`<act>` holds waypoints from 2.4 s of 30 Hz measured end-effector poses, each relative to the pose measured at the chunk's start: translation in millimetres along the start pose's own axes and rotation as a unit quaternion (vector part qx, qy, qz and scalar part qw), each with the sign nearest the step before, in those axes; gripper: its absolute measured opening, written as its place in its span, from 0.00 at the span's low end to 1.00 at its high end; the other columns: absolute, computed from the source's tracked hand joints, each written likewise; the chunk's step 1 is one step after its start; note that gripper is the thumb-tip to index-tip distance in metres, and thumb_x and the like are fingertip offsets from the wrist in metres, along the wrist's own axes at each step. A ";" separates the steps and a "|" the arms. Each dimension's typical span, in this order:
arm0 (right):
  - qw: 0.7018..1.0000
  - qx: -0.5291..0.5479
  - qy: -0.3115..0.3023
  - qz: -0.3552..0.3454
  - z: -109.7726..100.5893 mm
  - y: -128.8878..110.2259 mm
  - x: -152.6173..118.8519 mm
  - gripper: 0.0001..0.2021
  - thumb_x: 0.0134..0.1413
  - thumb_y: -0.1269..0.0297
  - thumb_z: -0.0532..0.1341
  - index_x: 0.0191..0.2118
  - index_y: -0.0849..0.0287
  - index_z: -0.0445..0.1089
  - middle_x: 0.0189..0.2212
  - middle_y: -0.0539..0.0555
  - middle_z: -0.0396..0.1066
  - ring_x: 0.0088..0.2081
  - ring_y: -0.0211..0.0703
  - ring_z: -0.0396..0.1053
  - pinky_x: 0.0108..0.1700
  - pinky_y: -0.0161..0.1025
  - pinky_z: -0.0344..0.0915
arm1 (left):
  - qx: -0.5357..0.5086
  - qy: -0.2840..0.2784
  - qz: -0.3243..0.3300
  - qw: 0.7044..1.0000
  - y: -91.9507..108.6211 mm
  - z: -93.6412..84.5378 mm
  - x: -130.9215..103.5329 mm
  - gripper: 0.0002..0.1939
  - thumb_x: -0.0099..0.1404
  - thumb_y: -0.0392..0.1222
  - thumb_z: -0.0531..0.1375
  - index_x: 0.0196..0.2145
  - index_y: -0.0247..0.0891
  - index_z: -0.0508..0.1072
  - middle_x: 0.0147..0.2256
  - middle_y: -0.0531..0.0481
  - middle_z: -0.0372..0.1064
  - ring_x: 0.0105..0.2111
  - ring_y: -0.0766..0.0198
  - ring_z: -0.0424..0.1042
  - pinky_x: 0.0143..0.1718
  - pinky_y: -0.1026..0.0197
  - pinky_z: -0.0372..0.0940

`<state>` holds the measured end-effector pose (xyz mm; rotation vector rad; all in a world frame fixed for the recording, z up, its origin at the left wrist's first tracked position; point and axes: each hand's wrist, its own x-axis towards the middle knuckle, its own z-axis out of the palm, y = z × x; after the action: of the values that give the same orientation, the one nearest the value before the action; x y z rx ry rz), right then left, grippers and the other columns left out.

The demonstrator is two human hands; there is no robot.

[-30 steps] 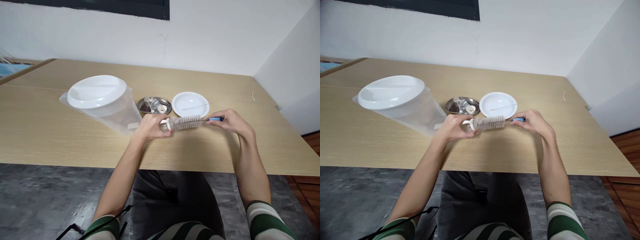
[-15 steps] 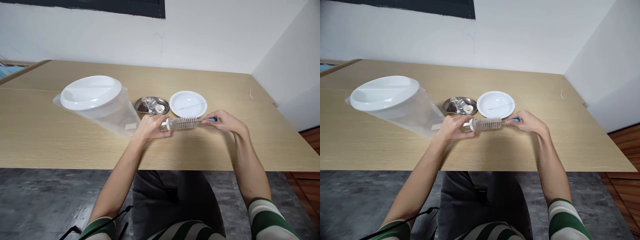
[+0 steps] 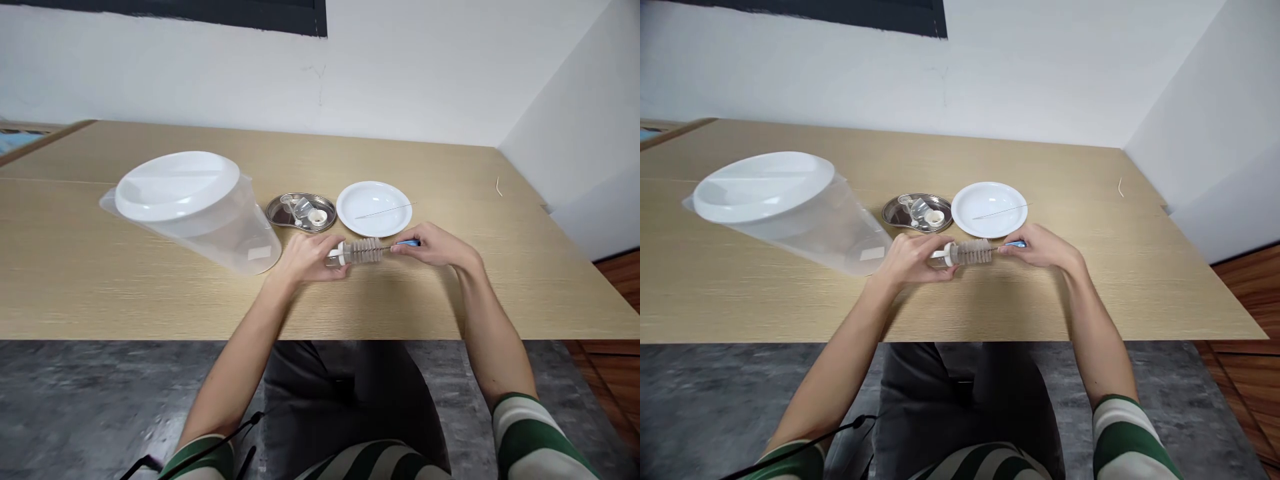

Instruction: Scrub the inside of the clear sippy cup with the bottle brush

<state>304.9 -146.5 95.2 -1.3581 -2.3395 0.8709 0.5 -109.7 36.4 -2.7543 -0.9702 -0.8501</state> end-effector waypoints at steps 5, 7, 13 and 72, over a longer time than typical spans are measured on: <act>1.000 0.007 0.015 0.002 -5.7 -0.3 -5.6 0.20 0.63 0.46 0.61 0.45 0.54 0.83 0.41 0.53 0.82 0.38 0.44 0.73 0.42 0.38 0.64 | -0.025 0.010 0.003 1.000 -0.7 -6.8 0.7 0.18 0.57 0.51 0.65 0.44 0.42 0.78 0.31 0.49 0.80 0.27 0.60 0.76 0.27 0.61 0.62; 1.000 0.009 0.018 0.005 -7.6 2.2 -7.7 0.19 0.63 0.46 0.61 0.46 0.53 0.83 0.44 0.53 0.82 0.40 0.46 0.75 0.44 0.38 0.66 | -0.038 0.007 0.001 0.999 -0.8 -8.5 0.9 0.18 0.57 0.51 0.65 0.44 0.42 0.78 0.31 0.50 0.80 0.28 0.59 0.77 0.27 0.60 0.63; 0.999 -0.022 0.037 0.023 -10.3 6.8 -11.1 0.20 0.60 0.44 0.63 0.43 0.54 0.84 0.35 0.51 0.82 0.35 0.45 0.73 0.37 0.37 0.64 | -0.042 -0.016 -0.018 0.999 0.2 -11.1 2.2 0.19 0.55 0.52 0.66 0.43 0.42 0.80 0.29 0.50 0.79 0.26 0.58 0.76 0.27 0.59 0.62; 0.785 -0.011 0.547 0.290 26.4 106.8 38.7 0.24 0.72 0.55 0.42 0.52 0.60 0.72 0.40 0.60 0.78 0.42 0.50 0.73 0.46 0.42 0.62 | -0.467 0.072 -0.246 0.846 -6.2 1.4 13.6 0.29 0.51 0.57 0.74 0.46 0.37 0.79 0.47 0.41 0.78 0.46 0.50 0.77 0.46 0.55 0.71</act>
<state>343.7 -83.0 5.4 -1.8983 -1.0393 0.0349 6.2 -96.9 42.1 -3.0680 -1.5936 -2.0548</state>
